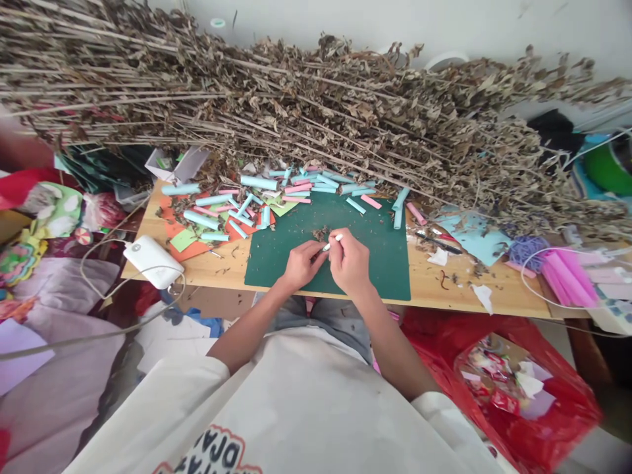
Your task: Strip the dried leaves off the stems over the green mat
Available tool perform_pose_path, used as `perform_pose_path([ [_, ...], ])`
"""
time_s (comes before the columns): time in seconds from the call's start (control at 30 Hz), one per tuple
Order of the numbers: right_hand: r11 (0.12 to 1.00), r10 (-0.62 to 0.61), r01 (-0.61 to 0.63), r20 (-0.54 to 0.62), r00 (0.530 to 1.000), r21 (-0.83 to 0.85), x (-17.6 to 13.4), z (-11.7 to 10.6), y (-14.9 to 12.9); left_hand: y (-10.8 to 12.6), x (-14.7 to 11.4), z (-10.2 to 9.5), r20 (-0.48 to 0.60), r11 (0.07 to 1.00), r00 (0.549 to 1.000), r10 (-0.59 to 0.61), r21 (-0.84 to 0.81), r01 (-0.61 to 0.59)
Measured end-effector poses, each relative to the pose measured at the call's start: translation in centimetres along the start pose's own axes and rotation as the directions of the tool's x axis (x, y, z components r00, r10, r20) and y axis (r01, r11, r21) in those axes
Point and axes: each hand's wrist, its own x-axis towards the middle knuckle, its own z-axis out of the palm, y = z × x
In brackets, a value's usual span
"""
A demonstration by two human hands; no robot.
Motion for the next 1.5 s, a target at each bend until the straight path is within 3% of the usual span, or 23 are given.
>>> perform_pose_path([
  [0.27, 0.995, 0.033, -0.028, -0.052, 0.998, 0.099, 0.7, 0.6, 0.3, 0.3, 0.2, -0.1, 0.001, 1.000, 1.000, -0.023, 0.019, 0.023],
  [0.33, 0.976, 0.070, -0.050, -0.085, 0.994, 0.214, 1.1, 1.1, -0.1, 0.3, 0.2, -0.1, 0.007, 1.000, 1.000, -0.020, 0.024, 0.020],
  [0.4, 0.893, 0.148, -0.093, -0.092, 0.985, 0.441, 1.5, 2.0, -0.6, 0.2, 0.2, -0.1, -0.005, 0.999, 1.000, -0.012, 0.031, 0.012],
  [0.47, 0.744, 0.246, -0.121, -0.101, 0.964, 0.657, 1.8, 3.2, -0.9, 0.0, 0.1, 0.0, -0.006, 0.999, 1.000, -0.010, 0.039, 0.010],
  [0.57, 0.593, 0.329, -0.128, -0.094, 0.940, 0.795, 2.2, 4.5, -1.0, -0.2, -0.1, -0.1, 0.022, 0.999, 1.000, -0.007, 0.046, 0.006],
  [0.7, 0.542, 0.335, -0.202, 0.011, 0.942, 0.816, 2.8, 4.8, -0.6, -0.3, -0.1, -0.1, 0.021, 0.999, 1.000, -0.008, 0.037, 0.008],
  [0.97, 0.475, 0.292, -0.183, 0.042, 0.956, 0.861, 2.7, 4.4, 0.0, 0.0, 0.0, -0.3, 0.027, 0.999, 0.999, -0.023, 0.031, 0.022],
  [1.2, 0.471, 0.279, -0.261, 0.138, 0.950, 0.843, 3.3, 4.5, 0.0, 0.0, 0.1, -0.4, -0.010, 0.998, 0.998, -0.057, 0.011, 0.057],
  [1.5, 0.490, 0.166, -0.239, 0.179, 0.970, 0.838, 2.8, 4.2, 0.5, 0.1, 0.2, -0.4, -0.014, 1.000, 1.000, -0.001, 0.013, 0.001],
])
